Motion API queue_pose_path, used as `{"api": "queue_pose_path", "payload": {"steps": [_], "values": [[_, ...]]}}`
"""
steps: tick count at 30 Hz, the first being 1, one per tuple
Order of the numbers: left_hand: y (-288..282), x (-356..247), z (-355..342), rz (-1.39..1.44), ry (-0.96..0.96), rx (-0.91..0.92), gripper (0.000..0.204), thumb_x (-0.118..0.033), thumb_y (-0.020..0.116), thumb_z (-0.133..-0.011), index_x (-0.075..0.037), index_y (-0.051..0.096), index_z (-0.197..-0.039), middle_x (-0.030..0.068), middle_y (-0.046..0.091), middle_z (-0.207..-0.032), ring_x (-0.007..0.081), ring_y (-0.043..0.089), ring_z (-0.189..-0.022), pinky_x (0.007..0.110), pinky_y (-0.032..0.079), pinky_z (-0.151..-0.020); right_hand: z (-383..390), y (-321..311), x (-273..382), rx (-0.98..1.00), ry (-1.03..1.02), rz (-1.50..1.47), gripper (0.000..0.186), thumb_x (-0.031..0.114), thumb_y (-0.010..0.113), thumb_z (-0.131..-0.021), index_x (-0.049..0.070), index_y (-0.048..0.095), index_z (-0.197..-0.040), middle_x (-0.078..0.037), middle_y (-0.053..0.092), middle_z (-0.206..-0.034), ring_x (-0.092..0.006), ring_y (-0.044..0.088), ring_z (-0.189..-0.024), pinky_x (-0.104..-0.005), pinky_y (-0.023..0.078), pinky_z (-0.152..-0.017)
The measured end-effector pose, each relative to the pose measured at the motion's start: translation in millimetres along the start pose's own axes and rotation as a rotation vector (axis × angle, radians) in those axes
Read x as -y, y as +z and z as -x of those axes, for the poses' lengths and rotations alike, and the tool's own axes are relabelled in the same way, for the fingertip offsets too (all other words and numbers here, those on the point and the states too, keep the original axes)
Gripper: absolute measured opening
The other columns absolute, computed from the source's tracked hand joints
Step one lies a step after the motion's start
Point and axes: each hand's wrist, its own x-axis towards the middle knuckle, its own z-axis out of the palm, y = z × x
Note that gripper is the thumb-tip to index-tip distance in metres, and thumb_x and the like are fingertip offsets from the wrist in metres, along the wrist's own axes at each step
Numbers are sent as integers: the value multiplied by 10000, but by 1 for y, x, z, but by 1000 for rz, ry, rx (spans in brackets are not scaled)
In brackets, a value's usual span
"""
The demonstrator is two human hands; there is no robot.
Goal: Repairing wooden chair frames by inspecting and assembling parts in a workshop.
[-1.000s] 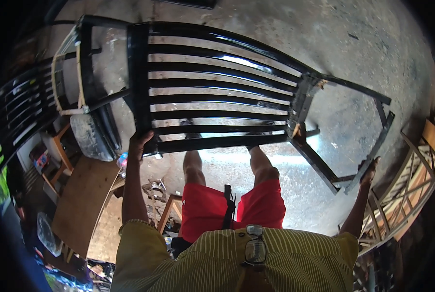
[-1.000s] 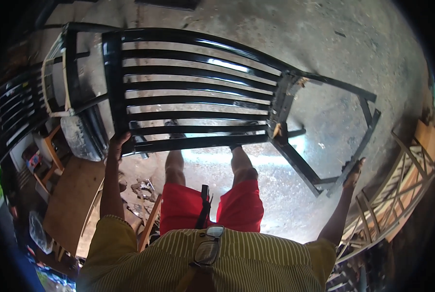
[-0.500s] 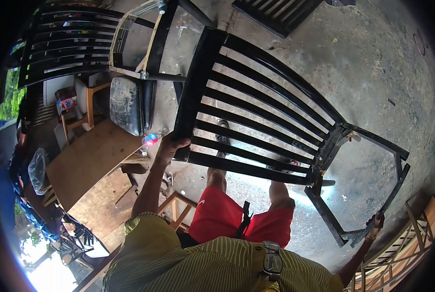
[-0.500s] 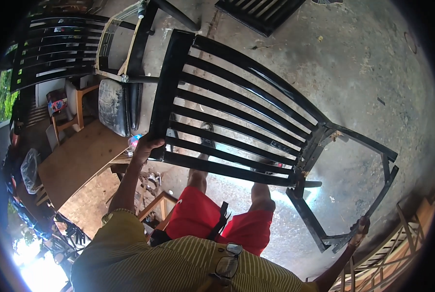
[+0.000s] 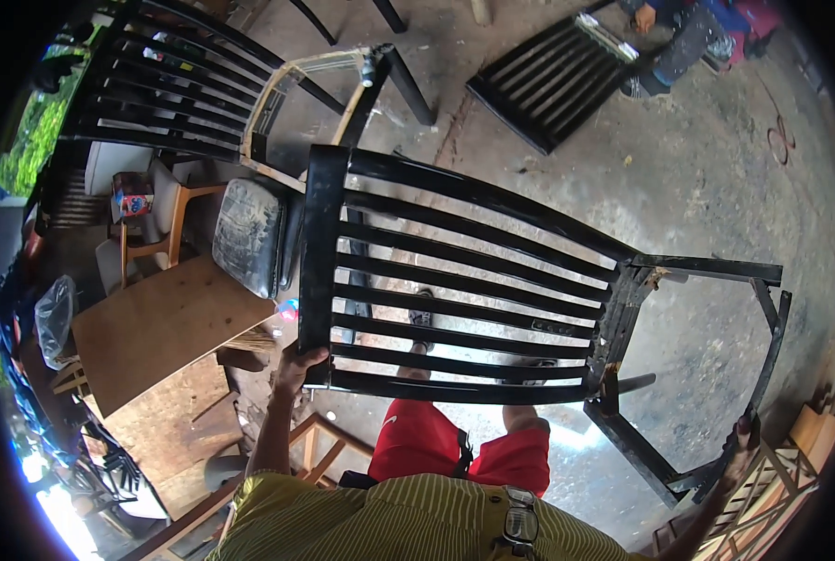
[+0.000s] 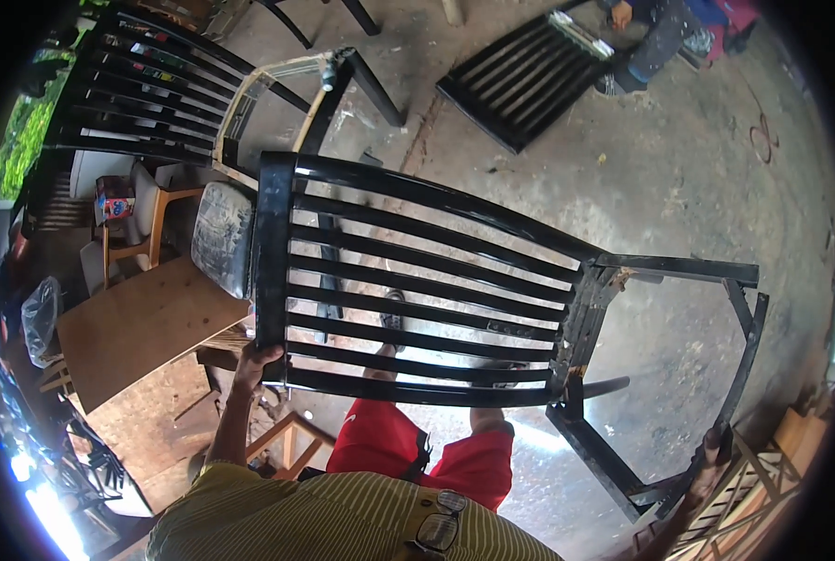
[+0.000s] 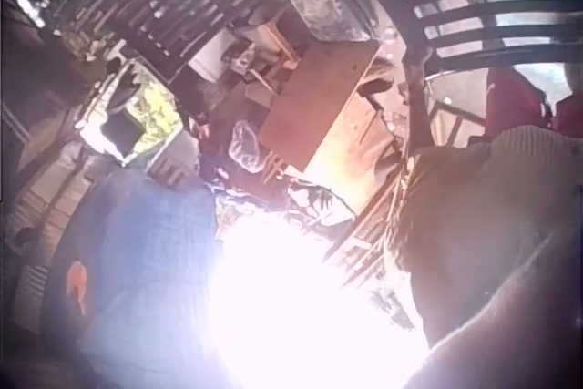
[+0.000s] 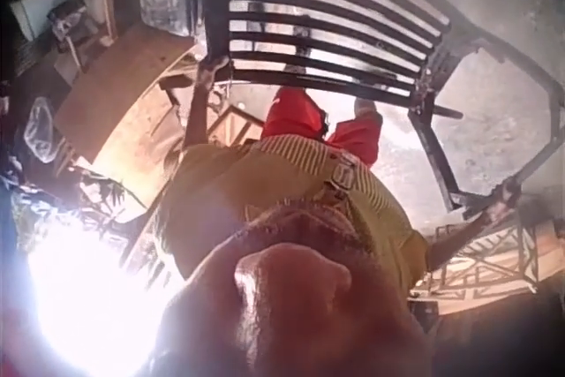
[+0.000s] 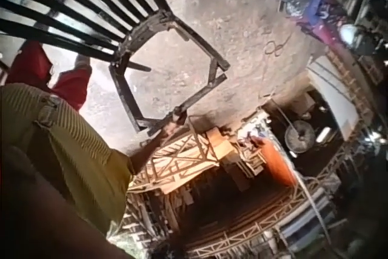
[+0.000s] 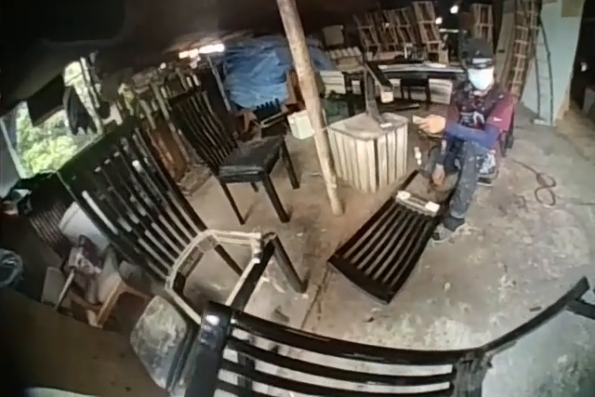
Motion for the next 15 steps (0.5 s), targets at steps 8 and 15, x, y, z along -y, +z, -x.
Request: {"api": "queue_pose_path", "payload": {"steps": [8,15], "values": [[-47,2,50,291,4,-43,346,-200,644,-587,6,520,-835,38,538,-689,124,524,-582,238,441,-540,32,-17,140,-43,-276,82,554,447,547,-629,-8,466,-936,-30,447,-789,-156,397,-730,-260,317,-657],[-100,31,83,461,71,-107,331,-210,628,-617,-1,498,-839,61,536,-660,156,540,-549,263,458,-504,121,-2,271,-200,-519,173,623,458,560,-603,-20,456,-989,-42,450,-840,-164,397,-756,-270,315,-688]]}}
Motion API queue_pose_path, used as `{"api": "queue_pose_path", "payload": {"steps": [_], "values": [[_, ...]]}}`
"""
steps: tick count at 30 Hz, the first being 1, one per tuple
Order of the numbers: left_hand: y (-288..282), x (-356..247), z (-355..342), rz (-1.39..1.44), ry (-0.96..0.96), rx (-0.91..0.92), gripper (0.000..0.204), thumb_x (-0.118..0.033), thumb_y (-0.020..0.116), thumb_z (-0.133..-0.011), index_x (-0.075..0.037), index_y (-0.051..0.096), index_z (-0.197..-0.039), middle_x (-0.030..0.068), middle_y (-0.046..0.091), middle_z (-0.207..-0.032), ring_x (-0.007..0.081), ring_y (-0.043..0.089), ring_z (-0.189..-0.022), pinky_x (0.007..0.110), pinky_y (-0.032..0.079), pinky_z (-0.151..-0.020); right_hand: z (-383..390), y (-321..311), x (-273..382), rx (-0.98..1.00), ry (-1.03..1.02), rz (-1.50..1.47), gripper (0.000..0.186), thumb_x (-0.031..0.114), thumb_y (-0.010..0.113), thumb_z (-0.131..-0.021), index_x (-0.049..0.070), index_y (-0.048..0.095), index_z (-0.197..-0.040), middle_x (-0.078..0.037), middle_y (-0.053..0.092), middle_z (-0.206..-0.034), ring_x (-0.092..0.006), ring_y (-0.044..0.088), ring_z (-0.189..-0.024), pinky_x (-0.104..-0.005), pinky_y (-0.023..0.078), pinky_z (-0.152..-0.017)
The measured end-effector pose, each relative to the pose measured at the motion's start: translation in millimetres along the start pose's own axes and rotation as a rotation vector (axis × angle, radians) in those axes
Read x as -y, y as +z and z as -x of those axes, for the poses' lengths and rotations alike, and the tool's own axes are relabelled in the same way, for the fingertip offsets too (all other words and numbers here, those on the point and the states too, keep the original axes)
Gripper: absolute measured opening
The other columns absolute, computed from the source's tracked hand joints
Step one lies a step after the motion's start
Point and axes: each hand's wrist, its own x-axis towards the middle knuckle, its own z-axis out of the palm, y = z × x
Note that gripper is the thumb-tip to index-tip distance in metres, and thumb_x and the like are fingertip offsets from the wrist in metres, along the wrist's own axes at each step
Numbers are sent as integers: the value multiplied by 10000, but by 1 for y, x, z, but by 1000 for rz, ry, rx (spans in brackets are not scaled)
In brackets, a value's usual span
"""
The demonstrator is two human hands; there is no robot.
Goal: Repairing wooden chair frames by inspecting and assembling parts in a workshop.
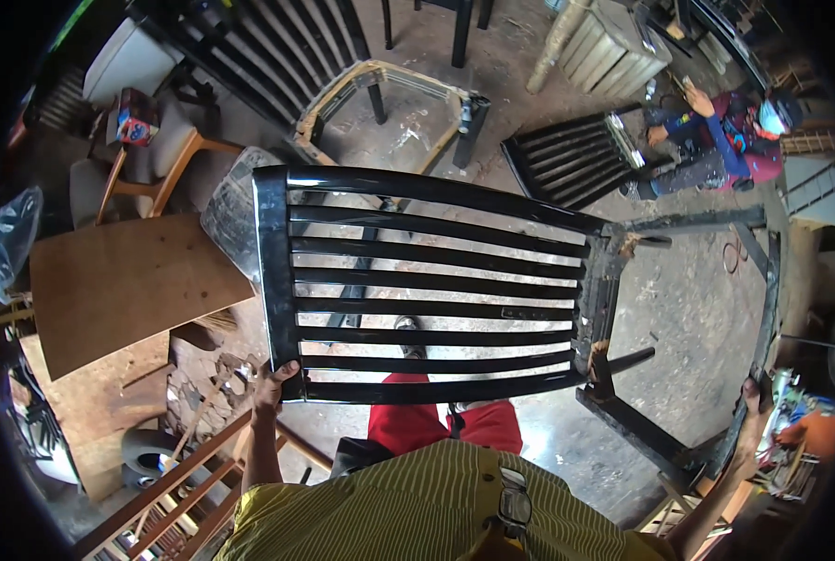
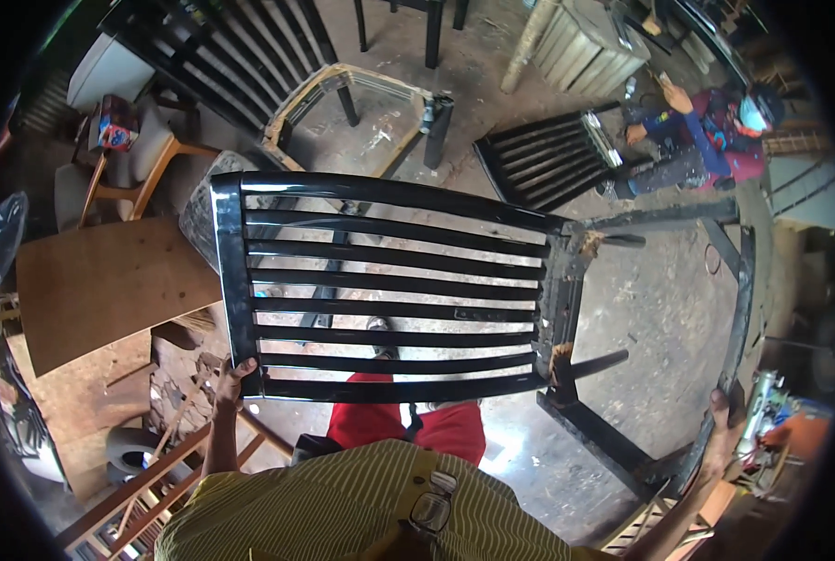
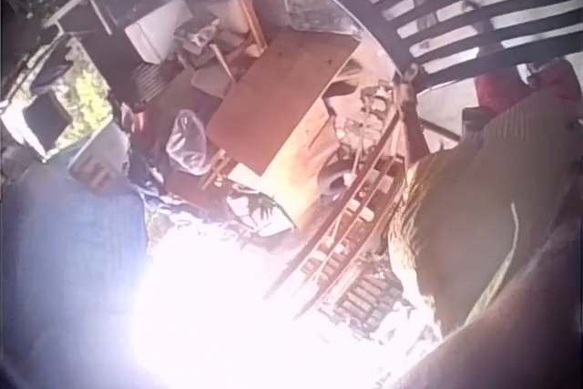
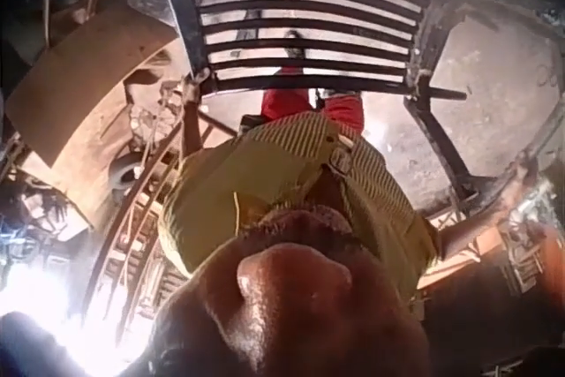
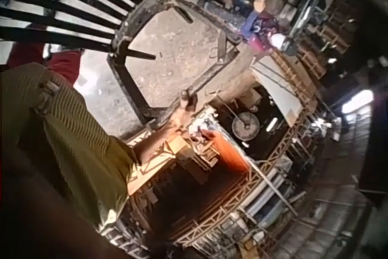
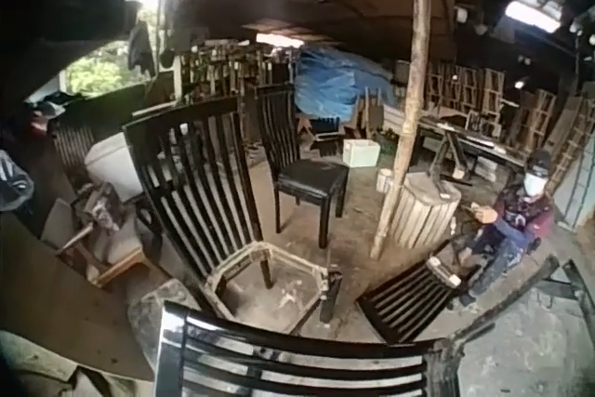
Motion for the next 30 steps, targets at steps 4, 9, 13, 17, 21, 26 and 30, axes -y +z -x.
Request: {"api": "queue_pose_path", "payload": {"steps": [4,9,13,17,21,26,30], "values": [[-34,22,10,157,52,-73,356,-187,635,-617,16,481,-865,77,535,-666,158,529,-534,274,471,-510,-5,-13,62,143,-75,105,630,449,549,-607,-30,452,-1004,-95,467,-936,-195,416,-861,-287,300,-785],[-44,33,2,321,14,-147,341,-207,617,-642,25,487,-854,89,540,-671,173,535,-563,271,450,-538,-45,15,180,130,-299,117,594,388,556,-644,-49,435,-1028,-127,482,-943,-198,430,-895,-296,289,-821],[-26,27,-13,387,3,-188,377,-273,608,-645,21,491,-850,83,536,-669,167,531,-578,263,442,-550,-91,44,262,251,-438,158,584,388,537,-667,-56,429,-1031,-127,482,-954,-175,441,-880,-280,298,-813],[-7,22,-21,445,56,-257,382,-300,600,-647,10,491,-843,77,526,-698,162,522,-600,267,441,-561,-127,83,329,77,-478,198,624,422,546,-648,-32,423,-1059,-120,488,-942,-182,459,-865,-268,318,-791],[14,3,-50,533,77,-286,360,-300,589,-658,-8,488,-842,69,520,-682,155,512,-607,255,428,-557,-146,103,402,187,-551,124,674,460,543,-625,-42,421,-1058,-157,475,-971,-203,447,-895,-277,309,-800],[35,-2,-50,578,38,-369,314,-286,575,-674,-19,483,-813,67,518,-664,152,508,-595,248,419,-551,-190,139,420,176,-652,205,669,472,539,-617,-35,442,-1042,-160,479,-957,-203,453,-881,-265,322,-777],[36,-13,-48,619,38,-377,282,-272,558,-690,-25,478,-799,58,512,-653,142,502,-589,248,420,-555,-201,156,437,259,-701,171,609,455,544,-625,-24,477,-994,-124,493,-913,-172,462,-828,-251,339,-742]]}}
